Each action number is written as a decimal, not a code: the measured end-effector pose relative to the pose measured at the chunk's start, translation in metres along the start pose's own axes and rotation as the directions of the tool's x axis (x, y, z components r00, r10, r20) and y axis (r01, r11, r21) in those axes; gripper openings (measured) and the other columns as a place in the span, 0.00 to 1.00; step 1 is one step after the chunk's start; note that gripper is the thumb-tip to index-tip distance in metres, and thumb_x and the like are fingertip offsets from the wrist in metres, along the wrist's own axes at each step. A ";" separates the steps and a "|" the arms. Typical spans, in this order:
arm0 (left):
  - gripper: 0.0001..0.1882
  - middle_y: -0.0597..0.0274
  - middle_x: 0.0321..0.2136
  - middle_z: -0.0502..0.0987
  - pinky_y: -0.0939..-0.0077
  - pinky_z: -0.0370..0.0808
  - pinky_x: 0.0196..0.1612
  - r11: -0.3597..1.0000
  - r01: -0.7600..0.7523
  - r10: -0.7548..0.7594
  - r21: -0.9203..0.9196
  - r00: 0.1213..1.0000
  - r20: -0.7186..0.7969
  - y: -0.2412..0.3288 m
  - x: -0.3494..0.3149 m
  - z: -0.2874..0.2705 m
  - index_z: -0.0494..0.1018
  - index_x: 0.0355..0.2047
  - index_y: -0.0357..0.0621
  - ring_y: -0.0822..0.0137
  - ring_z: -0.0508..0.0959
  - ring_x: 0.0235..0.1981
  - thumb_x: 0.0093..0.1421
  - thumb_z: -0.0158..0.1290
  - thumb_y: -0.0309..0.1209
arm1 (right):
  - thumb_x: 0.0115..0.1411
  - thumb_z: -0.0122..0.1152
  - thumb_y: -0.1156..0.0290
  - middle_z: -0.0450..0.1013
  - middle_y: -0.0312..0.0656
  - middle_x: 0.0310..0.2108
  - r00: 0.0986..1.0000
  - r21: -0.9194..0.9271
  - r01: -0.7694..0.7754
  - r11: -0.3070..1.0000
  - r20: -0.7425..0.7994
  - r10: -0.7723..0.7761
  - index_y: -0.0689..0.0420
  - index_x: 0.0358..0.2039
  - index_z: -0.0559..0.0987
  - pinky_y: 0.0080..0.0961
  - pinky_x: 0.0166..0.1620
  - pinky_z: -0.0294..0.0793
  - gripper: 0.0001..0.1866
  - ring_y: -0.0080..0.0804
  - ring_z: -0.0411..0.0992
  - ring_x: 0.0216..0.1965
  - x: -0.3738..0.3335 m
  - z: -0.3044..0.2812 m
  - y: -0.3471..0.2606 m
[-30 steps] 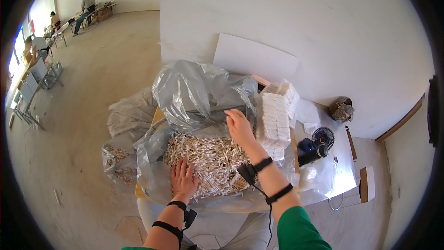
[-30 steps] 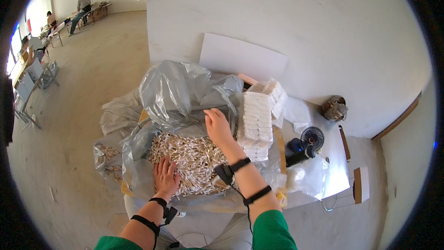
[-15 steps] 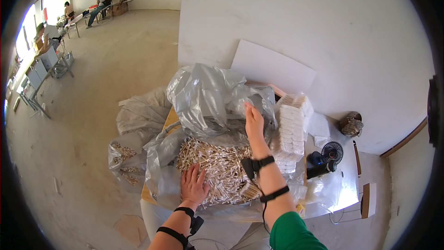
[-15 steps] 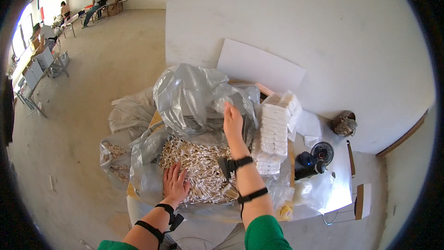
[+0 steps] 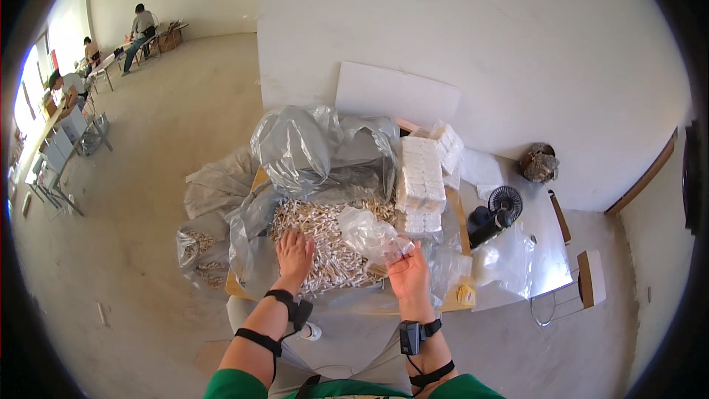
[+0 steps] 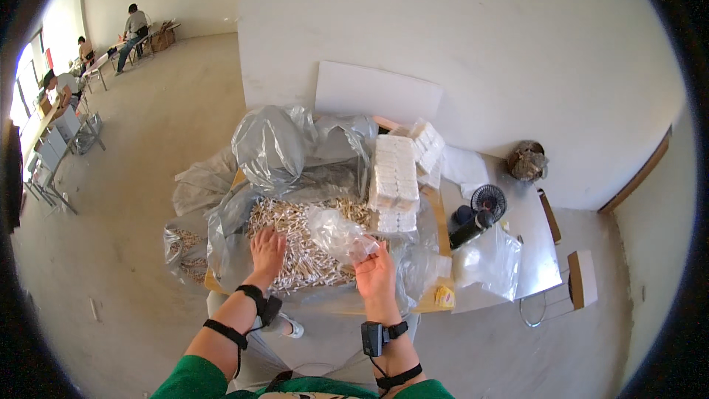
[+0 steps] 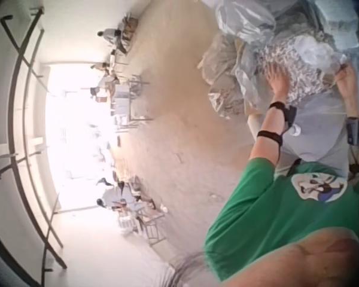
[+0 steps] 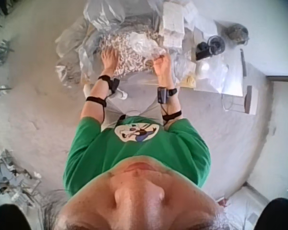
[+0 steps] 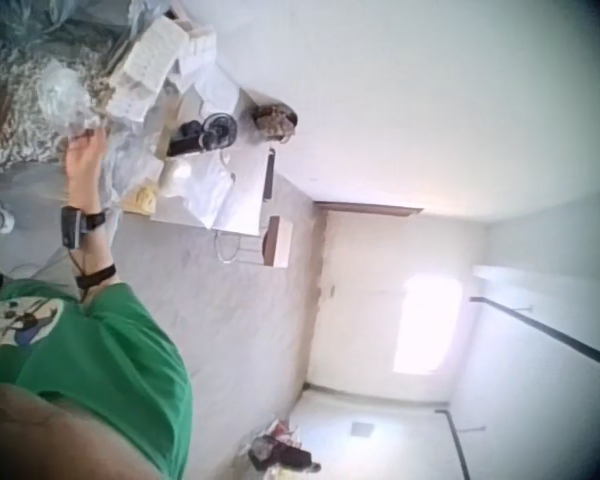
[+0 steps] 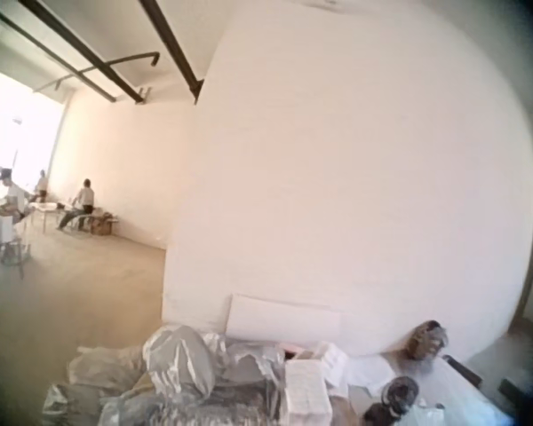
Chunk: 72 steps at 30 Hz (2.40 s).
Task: The person sorts cotton swabs from a large plastic-lined bag, places them into small plastic bags, and stacks the filled bags into cardboard boxes by hand.
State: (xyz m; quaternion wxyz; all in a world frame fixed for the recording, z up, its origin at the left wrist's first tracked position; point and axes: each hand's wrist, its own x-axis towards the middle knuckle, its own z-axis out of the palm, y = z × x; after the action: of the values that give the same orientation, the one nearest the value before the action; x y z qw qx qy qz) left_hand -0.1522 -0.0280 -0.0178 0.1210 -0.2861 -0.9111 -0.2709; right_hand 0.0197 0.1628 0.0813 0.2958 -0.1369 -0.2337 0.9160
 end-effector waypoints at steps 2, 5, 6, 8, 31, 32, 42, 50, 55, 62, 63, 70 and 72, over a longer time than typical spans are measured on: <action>0.11 0.56 0.43 0.73 0.55 0.65 0.46 0.998 -0.063 0.064 0.013 0.995 -0.082 0.006 0.017 -0.014 0.74 0.33 0.46 0.53 0.70 0.48 0.59 0.49 0.39 | 0.66 0.45 0.61 0.71 0.45 0.46 0.999 0.037 -0.018 0.999 -0.026 0.019 0.65 0.47 0.71 0.37 0.52 0.70 0.20 0.38 0.71 0.47 -0.018 -0.010 -0.008; 0.14 0.51 0.38 0.75 0.56 0.69 0.38 0.994 0.111 -0.111 -0.005 0.994 -0.019 0.013 0.040 -0.028 0.70 0.29 0.42 0.49 0.74 0.40 0.62 0.47 0.41 | 0.66 0.44 0.58 0.72 0.45 0.46 0.999 0.023 -0.038 0.999 0.016 0.038 0.63 0.46 0.72 0.38 0.54 0.67 0.21 0.38 0.70 0.49 -0.037 -0.025 -0.013; 0.14 0.51 0.38 0.75 0.56 0.69 0.38 0.994 0.108 -0.108 0.002 0.994 -0.010 0.016 0.046 -0.031 0.70 0.29 0.42 0.49 0.74 0.40 0.62 0.47 0.41 | 0.66 0.44 0.59 0.72 0.44 0.47 0.999 0.027 -0.040 0.999 0.022 0.039 0.63 0.47 0.71 0.38 0.54 0.67 0.20 0.38 0.70 0.49 -0.042 -0.026 -0.015; 0.18 0.46 0.34 0.75 0.57 0.70 0.33 0.957 0.272 -0.270 -0.102 0.962 0.039 0.021 0.058 -0.035 0.67 0.28 0.39 0.44 0.74 0.35 0.64 0.43 0.42 | 0.66 0.44 0.60 0.71 0.43 0.47 0.999 0.040 -0.039 0.998 0.024 0.038 0.63 0.48 0.70 0.37 0.54 0.67 0.19 0.38 0.70 0.49 -0.052 -0.024 -0.018; 0.16 0.71 0.14 0.65 0.78 0.59 0.20 0.666 0.130 -0.416 -0.734 0.882 -0.221 0.080 -0.026 -0.095 0.71 0.20 0.39 0.78 0.62 0.16 0.62 0.53 0.35 | 0.58 0.59 0.74 0.67 0.29 0.20 0.919 -0.726 0.223 0.651 -0.067 -0.390 0.59 0.32 0.74 0.13 0.20 0.57 0.04 0.12 0.61 0.19 -0.055 -0.035 -0.040; 0.16 0.71 0.14 0.65 0.78 0.59 0.20 0.666 0.130 -0.414 -0.734 0.883 -0.220 0.079 -0.024 -0.096 0.71 0.20 0.39 0.78 0.62 0.16 0.62 0.53 0.35 | 0.58 0.59 0.74 0.67 0.29 0.20 0.918 -0.726 0.223 0.651 -0.069 -0.391 0.59 0.32 0.74 0.13 0.20 0.57 0.04 0.12 0.61 0.19 -0.055 -0.035 -0.042; 0.21 0.46 0.16 0.70 0.62 0.66 0.25 0.871 0.071 -0.250 -0.486 0.916 -0.314 0.040 0.039 -0.060 0.67 0.18 0.35 0.51 0.70 0.19 0.61 0.50 0.40 | 0.62 0.53 0.64 0.65 0.33 0.16 0.921 -0.971 0.189 0.147 0.123 -0.370 0.61 0.29 0.74 0.20 0.25 0.64 0.13 0.21 0.66 0.21 -0.032 -0.025 -0.029; 0.22 0.42 0.17 0.69 0.56 0.66 0.25 0.949 0.087 -0.206 -0.303 0.899 -0.386 0.019 0.072 -0.057 0.66 0.19 0.35 0.42 0.71 0.21 0.63 0.47 0.40 | 0.57 0.59 0.73 0.70 0.43 0.38 0.903 -0.915 0.343 0.215 0.258 -0.343 0.63 0.45 0.70 0.25 0.41 0.71 0.16 0.29 0.70 0.40 -0.026 -0.062 0.002; 0.23 0.53 0.12 0.67 0.65 0.63 0.19 0.812 0.147 -0.307 -0.565 0.931 -0.198 0.034 0.059 -0.066 0.64 0.16 0.38 0.58 0.68 0.14 0.64 0.47 0.40 | 0.56 0.62 0.72 0.67 0.43 0.44 0.930 -0.897 0.261 0.355 0.135 -0.342 0.63 0.51 0.65 0.27 0.45 0.70 0.24 0.32 0.68 0.44 -0.020 -0.065 0.022; 0.19 0.77 0.14 0.61 0.87 0.53 0.14 0.138 0.273 -0.474 -0.952 0.862 0.179 0.072 0.013 -0.112 0.66 0.20 0.49 0.84 0.59 0.12 0.65 0.45 0.45 | 0.59 0.59 0.66 0.64 0.45 0.50 0.954 -0.455 -0.226 0.861 -0.283 0.101 0.57 0.59 0.56 0.37 0.47 0.68 0.31 0.36 0.67 0.48 -0.037 -0.059 0.031; 0.19 0.78 0.14 0.61 0.88 0.53 0.14 0.115 0.275 -0.463 -0.955 0.865 0.193 0.073 0.007 -0.114 0.66 0.21 0.50 0.85 0.59 0.13 0.65 0.46 0.46 | 0.60 0.58 0.65 0.64 0.43 0.51 0.954 -0.328 -0.258 0.909 -0.235 0.186 0.55 0.59 0.57 0.42 0.45 0.68 0.31 0.36 0.66 0.49 -0.043 -0.056 0.028; 0.17 0.74 0.16 0.65 0.84 0.57 0.16 0.208 0.357 -0.499 -0.911 0.839 0.215 0.061 -0.042 -0.122 0.67 0.23 0.47 0.81 0.62 0.15 0.64 0.48 0.44 | 0.60 0.56 0.74 0.71 0.36 0.39 0.992 -0.124 -0.014 0.992 -0.124 -0.002 0.55 0.48 0.67 0.26 0.37 0.72 0.16 0.26 0.71 0.38 -0.055 -0.032 0.007; 0.16 0.71 0.19 0.68 0.81 0.62 0.19 0.373 0.433 -0.493 -0.821 0.842 0.220 0.055 -0.055 -0.115 0.68 0.27 0.45 0.77 0.66 0.18 0.62 0.50 0.44 | 0.56 0.59 0.78 0.73 0.32 0.35 0.988 -0.323 0.116 0.939 -0.055 -0.141 0.56 0.43 0.71 0.22 0.36 0.72 0.14 0.22 0.72 0.33 -0.060 -0.023 -0.011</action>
State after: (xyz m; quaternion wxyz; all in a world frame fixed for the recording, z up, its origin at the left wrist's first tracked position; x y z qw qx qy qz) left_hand -0.0684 -0.0803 0.0799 -0.0864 -0.0326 -0.6991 -0.7090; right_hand 0.0809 0.1419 0.0742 0.3378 -0.2028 -0.3754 0.8389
